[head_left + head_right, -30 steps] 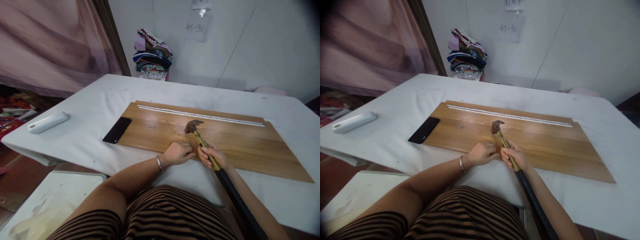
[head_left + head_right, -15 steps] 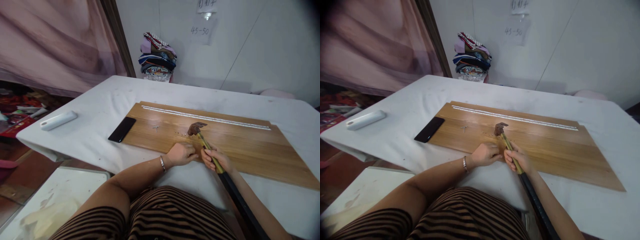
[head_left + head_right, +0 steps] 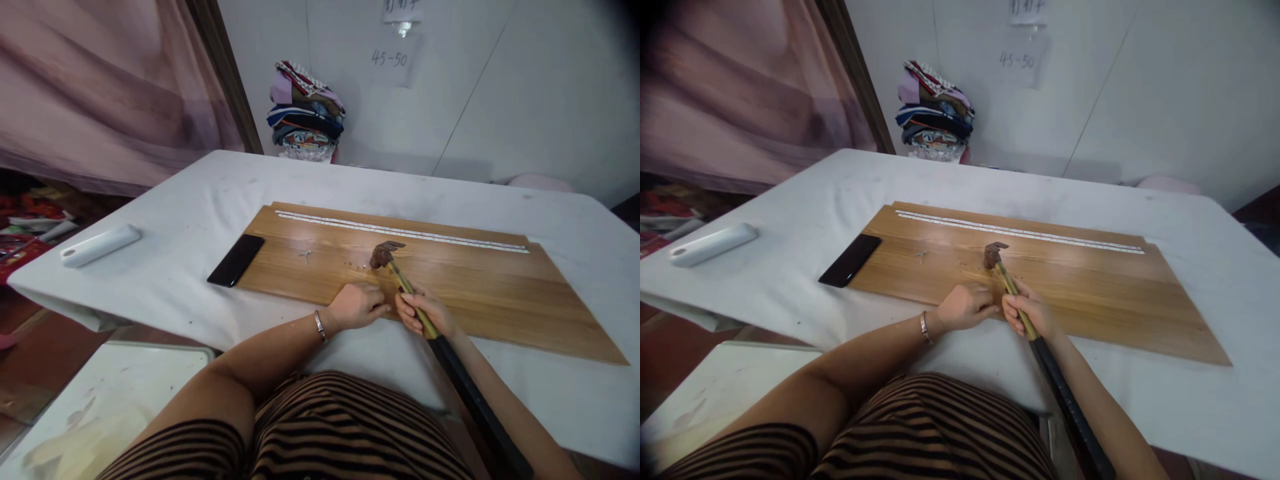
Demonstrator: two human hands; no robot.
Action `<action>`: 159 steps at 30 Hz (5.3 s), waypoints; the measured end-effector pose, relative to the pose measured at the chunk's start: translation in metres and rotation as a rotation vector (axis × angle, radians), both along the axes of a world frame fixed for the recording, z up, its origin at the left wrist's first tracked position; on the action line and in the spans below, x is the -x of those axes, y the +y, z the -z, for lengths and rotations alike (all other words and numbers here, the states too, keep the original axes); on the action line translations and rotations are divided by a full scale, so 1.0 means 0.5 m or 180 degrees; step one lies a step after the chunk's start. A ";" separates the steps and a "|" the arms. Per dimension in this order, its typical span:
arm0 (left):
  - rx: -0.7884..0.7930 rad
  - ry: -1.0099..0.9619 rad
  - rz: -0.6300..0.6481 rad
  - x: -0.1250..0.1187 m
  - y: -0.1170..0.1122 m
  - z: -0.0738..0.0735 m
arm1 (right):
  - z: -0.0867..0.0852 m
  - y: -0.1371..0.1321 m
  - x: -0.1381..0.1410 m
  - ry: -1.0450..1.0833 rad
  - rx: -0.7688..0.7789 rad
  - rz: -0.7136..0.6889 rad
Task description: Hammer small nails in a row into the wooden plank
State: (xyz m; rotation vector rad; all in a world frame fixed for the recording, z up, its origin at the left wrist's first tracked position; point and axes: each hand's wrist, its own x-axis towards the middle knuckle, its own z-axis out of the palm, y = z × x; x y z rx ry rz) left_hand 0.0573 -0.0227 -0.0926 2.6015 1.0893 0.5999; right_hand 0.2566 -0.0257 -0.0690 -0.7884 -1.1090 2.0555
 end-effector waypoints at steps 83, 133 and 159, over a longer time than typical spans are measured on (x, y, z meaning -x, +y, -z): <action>-0.0050 -0.0034 0.0001 0.000 0.002 0.000 | -0.003 -0.001 0.008 -0.0006 -0.0010 -0.0031; -0.0046 -0.0026 -0.0025 0.001 -0.001 -0.004 | 0.003 -0.001 0.008 0.0074 0.0055 0.0121; -0.0047 -0.0048 -0.0002 0.000 -0.003 -0.008 | 0.005 0.000 0.009 -0.0038 0.0021 0.0023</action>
